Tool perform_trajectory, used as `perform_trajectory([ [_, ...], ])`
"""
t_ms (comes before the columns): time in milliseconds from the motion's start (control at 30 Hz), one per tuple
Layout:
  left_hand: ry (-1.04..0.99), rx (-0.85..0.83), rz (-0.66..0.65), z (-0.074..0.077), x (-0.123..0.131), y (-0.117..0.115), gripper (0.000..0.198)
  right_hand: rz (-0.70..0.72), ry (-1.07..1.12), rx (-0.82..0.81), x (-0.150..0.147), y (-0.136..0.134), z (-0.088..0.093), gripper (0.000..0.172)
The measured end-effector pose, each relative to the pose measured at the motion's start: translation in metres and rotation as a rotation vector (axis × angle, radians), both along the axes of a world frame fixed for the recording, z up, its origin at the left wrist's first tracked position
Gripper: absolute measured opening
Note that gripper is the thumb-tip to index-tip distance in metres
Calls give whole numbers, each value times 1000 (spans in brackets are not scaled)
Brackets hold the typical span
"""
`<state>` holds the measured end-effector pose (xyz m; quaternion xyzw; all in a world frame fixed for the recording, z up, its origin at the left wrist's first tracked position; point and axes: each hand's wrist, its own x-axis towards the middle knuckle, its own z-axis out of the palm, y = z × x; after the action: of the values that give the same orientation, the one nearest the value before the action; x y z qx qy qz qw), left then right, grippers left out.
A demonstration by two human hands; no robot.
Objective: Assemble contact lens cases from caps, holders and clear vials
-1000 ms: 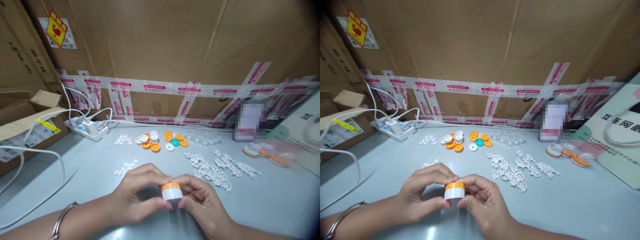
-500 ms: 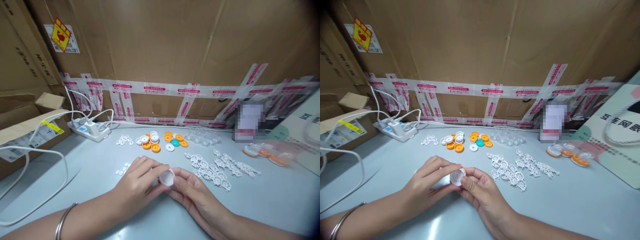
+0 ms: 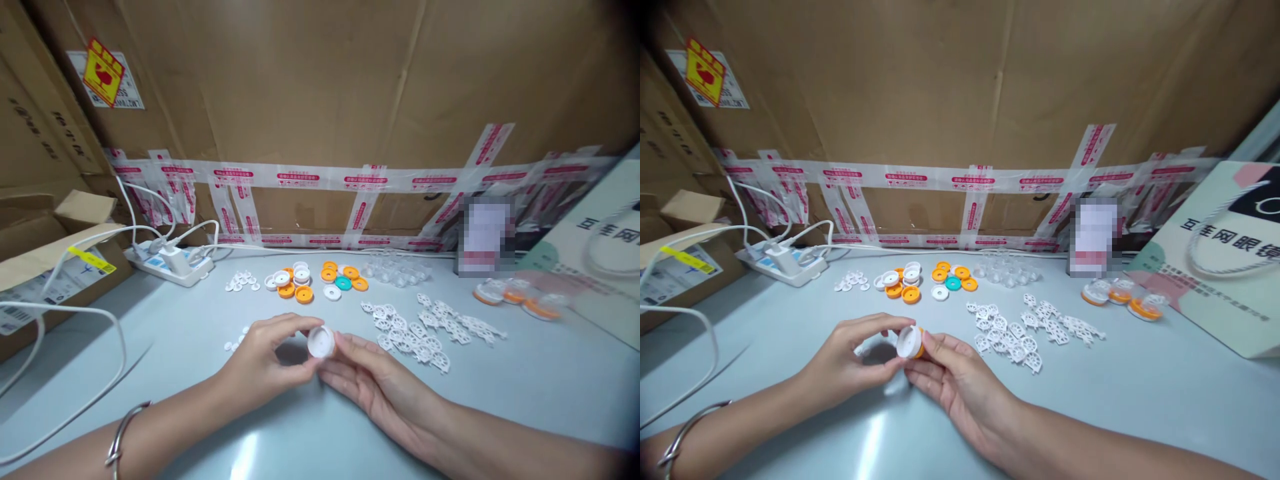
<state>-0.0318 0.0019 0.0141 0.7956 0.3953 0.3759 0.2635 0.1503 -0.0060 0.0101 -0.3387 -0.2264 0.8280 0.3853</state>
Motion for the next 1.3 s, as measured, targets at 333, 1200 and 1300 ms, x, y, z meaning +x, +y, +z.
perform_trajectory([
  [333,-37,-187,15,-4,2,7,34,-16,-38,35,1,3,-3,22],
  [1200,-374,-571,-197,-5,2,14,28,-75,-93,42,2,2,-3,27],
  [1300,-361,-585,-165,-6,3,14,27,-81,-114,37,2,0,-1,28],
])
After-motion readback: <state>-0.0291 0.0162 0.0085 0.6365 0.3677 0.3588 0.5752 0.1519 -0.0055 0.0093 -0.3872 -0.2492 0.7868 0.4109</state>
